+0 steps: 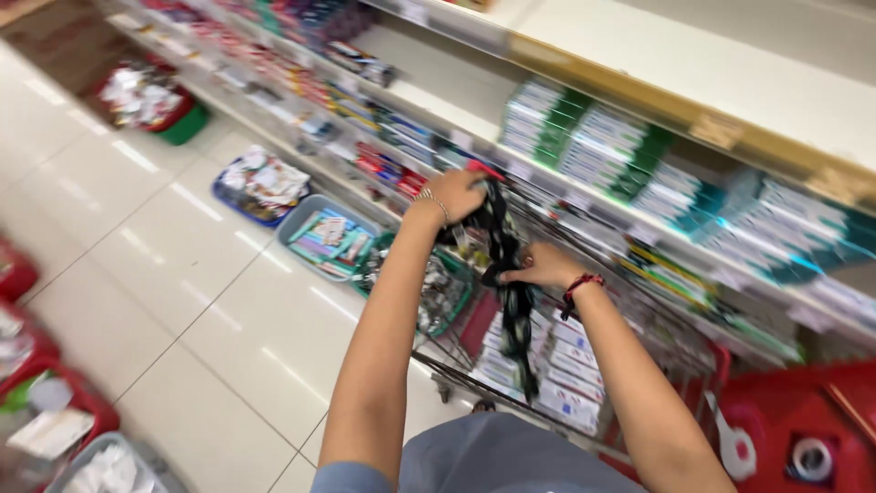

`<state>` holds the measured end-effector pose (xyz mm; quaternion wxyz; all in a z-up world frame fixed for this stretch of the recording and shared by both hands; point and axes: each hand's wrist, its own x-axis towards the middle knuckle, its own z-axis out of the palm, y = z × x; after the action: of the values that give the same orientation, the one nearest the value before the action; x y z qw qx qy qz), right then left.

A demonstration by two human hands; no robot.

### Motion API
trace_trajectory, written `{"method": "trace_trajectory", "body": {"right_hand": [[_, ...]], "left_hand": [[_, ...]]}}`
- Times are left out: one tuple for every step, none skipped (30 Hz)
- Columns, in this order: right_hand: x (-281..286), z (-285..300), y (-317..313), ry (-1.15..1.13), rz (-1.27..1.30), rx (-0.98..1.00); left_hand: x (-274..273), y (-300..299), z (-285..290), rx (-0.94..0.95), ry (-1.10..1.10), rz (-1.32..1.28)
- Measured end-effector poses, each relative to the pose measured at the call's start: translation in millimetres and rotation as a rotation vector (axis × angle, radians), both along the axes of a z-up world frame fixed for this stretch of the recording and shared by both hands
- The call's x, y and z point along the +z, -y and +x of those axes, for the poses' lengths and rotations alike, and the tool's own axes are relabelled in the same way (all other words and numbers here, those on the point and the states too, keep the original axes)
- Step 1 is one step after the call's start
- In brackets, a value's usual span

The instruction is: Picking up boxes of toothpaste from a shelf and placing them into a shopping cart.

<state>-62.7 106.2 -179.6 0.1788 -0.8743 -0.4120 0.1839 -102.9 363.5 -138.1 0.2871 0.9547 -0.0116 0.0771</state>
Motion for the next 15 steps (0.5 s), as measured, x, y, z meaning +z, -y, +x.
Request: {"method": "trace_trajectory", "body": {"right_hand": [[-14.7,4.5,-15.0,0.012,0.008,0.027],[-29.3,10.5,-30.0,-0.07,0.055,0.008],[-44.7,16.9,-39.4,-0.153,0.097,-0.022],[-39.8,9.4,-54.8,-0.144,0.1,-0.006],[-39.2,-3.1,-63.5,-0.154,0.146,-0.007],[-39.3,-14.6,-71.9,-0.165,0.193,-0.009],[-53.2,-21.0,-74.2,-0.165,0.192,-0.009],[-66.8,-26.8,-76.3,-0.175,0.217,0.086],[-76.8,-27.6,-81.6,-0.175,0.249,0.178],[-96.8,-25.3,-83.2,-0.166,0.255,0.176],[-117.3,-22.9,-83.6,-0.079,0.337,0.252],[-137.9,-19.7,-84.2,0.009,0.416,0.329],[-127.3,-19.4,-79.8,0.018,0.418,0.32],[-117.0,-18.7,-75.4,-0.091,0.454,0.294],[-107.4,-18.4,-68.5,-0.199,0.489,0.264]], "left_hand": [[33.7,-10.1,-22.1,0.027,0.012,0.008],[66.9,-18.2,-43.5,0.142,-0.07,0.11],[98.2,-20.8,-62.3,0.244,-0.155,0.208],[80.1,-39.2,-62.4,0.261,-0.146,0.21],[57.6,-53.3,-63.5,0.342,-0.186,0.284],[34.5,-67.1,-63.9,0.424,-0.225,0.357],[-13.8,-73.1,-61.2,0.424,-0.225,0.356],[-61.8,-78.8,-58.1,0.408,-0.237,0.364],[-104.8,-87.8,-49.0,0.392,-0.239,0.377],[-120.8,-76.2,-56.6,0.391,-0.229,0.383],[-137.8,-63.8,-63.3,0.406,-0.424,0.224],[-155.1,-51.8,-69.4,0.413,-0.617,0.062],[-157.3,-44.9,-70.5,0.404,-0.609,0.067],[-159.8,-38.1,-71.0,0.478,-0.574,0.005],[-163.2,-29.4,-70.8,0.546,-0.54,-0.059]]}}
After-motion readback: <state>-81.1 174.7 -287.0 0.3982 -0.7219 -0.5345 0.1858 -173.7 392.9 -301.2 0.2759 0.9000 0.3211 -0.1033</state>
